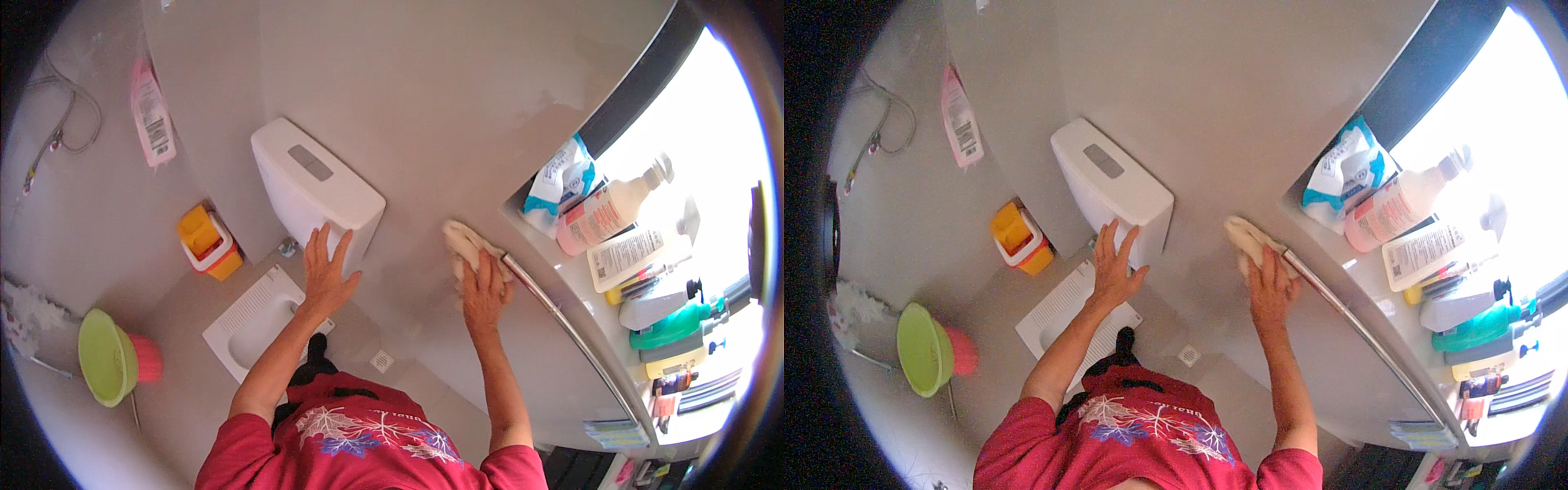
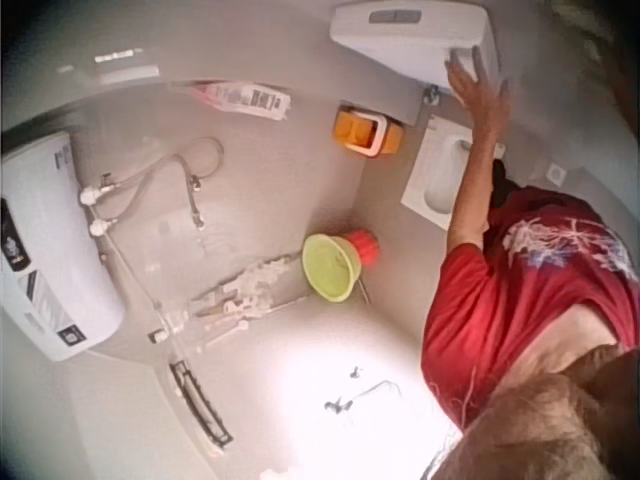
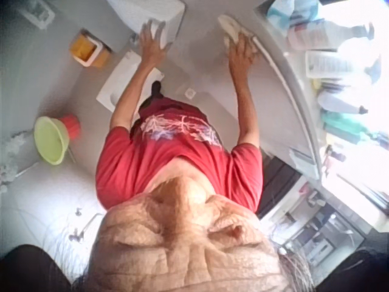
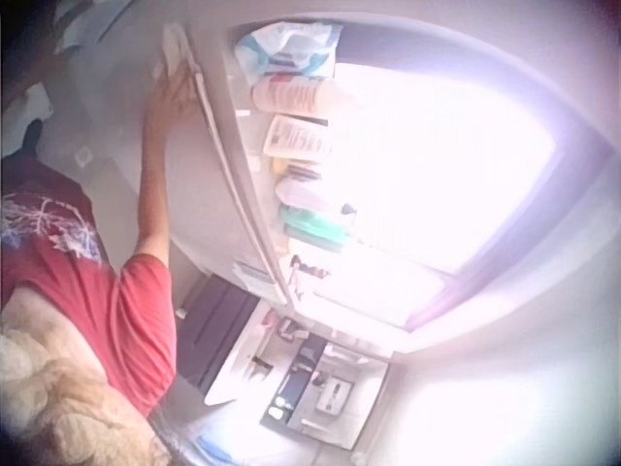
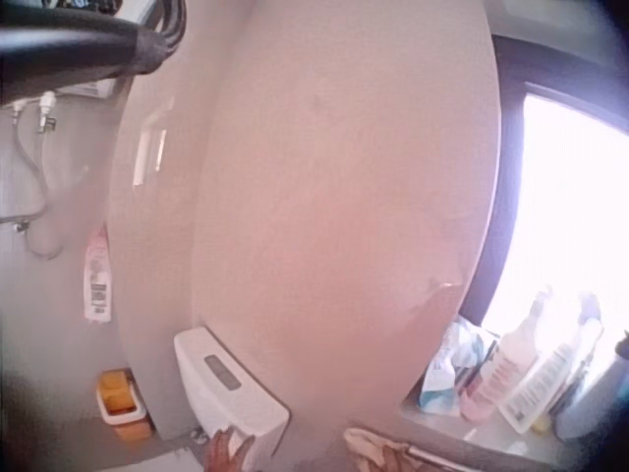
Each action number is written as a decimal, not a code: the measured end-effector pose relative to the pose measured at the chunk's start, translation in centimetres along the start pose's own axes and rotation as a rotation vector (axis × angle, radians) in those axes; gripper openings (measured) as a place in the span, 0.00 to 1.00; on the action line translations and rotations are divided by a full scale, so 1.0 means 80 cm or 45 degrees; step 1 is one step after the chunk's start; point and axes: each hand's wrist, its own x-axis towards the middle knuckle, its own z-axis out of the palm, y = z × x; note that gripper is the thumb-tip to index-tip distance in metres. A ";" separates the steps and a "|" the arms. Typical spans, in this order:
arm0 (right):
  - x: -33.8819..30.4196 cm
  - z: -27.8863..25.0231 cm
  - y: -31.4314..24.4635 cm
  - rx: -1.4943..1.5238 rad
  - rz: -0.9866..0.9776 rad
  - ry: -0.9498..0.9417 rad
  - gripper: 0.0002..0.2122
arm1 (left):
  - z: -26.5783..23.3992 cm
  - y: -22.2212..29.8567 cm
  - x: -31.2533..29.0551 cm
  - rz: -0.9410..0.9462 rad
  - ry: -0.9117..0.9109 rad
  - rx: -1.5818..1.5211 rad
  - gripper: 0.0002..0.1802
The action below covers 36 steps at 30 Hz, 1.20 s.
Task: The person sprays a cleaning solution from a white bottle onto a cloth and wipes the bathroom walls. They clean the wall surface around a white water heater and a squat toilet, moving the cloth in circular and vertical motions to cover the area.
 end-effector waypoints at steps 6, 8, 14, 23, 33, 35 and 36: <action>-0.113 -0.030 0.076 -0.061 -0.041 -0.124 0.11 | 0.019 -0.047 -0.150 -0.299 -0.191 0.002 0.32; -0.121 -0.028 0.085 -0.036 -0.060 -0.123 0.11 | 0.017 -0.056 -0.190 -0.389 -0.298 -0.035 0.30; -0.043 -0.001 0.045 0.080 -0.206 -0.139 0.13 | 0.023 -0.046 -0.243 -0.445 -0.469 -0.166 0.27; 0.079 0.064 -0.067 0.252 -0.497 -0.118 0.13 | 0.043 -0.039 -0.259 -0.451 -0.778 -0.286 0.28; 0.055 0.108 -0.098 0.048 -0.875 -0.159 0.10 | 0.020 -0.066 -0.258 -0.460 -0.940 -0.420 0.28; 0.025 0.107 -0.081 0.291 -0.484 -0.190 0.09 | 0.018 -0.078 -0.254 -0.393 -0.941 -0.415 0.28; 0.005 0.103 -0.068 0.413 -0.290 -0.201 0.08 | 0.014 -0.082 -0.253 -0.364 -0.942 -0.414 0.28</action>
